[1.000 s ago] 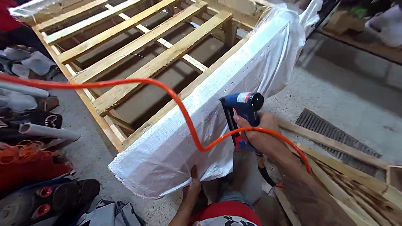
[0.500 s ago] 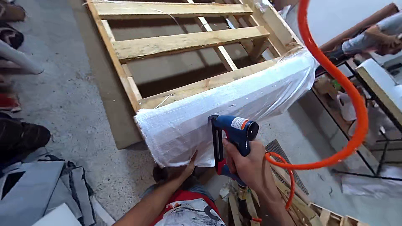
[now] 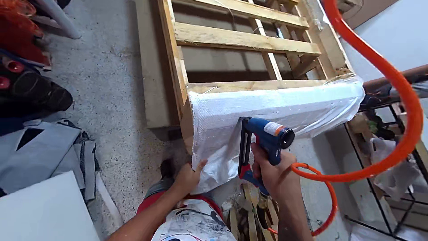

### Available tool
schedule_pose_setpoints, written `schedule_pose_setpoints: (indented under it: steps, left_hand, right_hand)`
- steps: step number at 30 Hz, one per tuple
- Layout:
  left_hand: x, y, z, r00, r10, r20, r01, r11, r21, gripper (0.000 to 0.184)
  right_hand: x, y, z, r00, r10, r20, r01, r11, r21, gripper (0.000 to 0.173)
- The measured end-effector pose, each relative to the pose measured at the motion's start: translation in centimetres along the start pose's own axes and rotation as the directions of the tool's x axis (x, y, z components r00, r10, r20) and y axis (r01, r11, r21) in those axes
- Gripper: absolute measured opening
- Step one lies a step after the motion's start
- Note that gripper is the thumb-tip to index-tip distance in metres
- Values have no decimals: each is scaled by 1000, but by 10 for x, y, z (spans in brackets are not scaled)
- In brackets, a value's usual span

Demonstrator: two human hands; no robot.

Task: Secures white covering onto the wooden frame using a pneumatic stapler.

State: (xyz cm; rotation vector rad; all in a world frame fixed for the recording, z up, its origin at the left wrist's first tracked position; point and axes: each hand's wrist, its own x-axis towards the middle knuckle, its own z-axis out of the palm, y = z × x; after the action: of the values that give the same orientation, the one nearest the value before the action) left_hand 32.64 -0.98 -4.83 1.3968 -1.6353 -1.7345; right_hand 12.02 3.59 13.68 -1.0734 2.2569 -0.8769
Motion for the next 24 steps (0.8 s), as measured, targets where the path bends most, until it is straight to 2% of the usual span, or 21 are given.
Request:
schedule_pose_setpoints:
  steps: [3,5,8,11,12,14,16,17,19,20,22,23,24]
  left_hand:
    - [6,-24,-5,995,99,11,-100,974,204,68]
    - [11,-33,-7,989,146,18,-146,959,244,67]
    - [17,-41,-9,970,243,21,-240,935,261,56]
    - [21,-47,-10,971,237,11,-233,947,222,50]
    - [21,-51,-9,973,233,-7,-228,960,165,47]
    - [15,-50,-10,989,121,83,-116,991,-63,42]
    - [9,-41,2,979,43,198,-6,984,-180,60]
    - [3,-34,13,971,-20,239,64,982,-179,63]
    - [-3,-15,39,951,-132,279,203,949,-243,54]
    - [0,-1,54,944,-212,252,273,931,-241,47]
    - [12,16,87,934,-348,82,356,928,-111,58]
    - [19,15,98,941,-338,-3,338,941,29,64]
    - [26,11,101,968,-250,-20,247,938,245,59]
  right_hand:
    - [-10,-12,12,999,-46,10,47,996,-73,33]
    - [-18,-21,28,993,-115,-7,113,985,-128,28]
    - [-30,-34,49,978,-207,-12,203,967,-153,22]
    - [-36,-41,60,952,-305,-42,287,929,-236,14]
    - [-40,-38,59,942,-333,-50,307,911,-274,13]
    - [-55,-22,51,938,-347,-20,313,868,-384,21]
    - [-72,-1,41,968,-244,51,236,831,-504,36]
    - [-80,9,37,987,-145,72,161,824,-543,34]
    - [-89,27,28,993,108,54,-64,846,-529,26]
    - [-87,37,22,976,219,15,-184,856,-483,26]
    - [-79,57,10,913,405,-59,-398,845,-357,31]
    - [-75,68,6,874,475,-106,-484,828,-284,35]
    - [-70,80,2,833,532,-153,-553,812,-185,38]
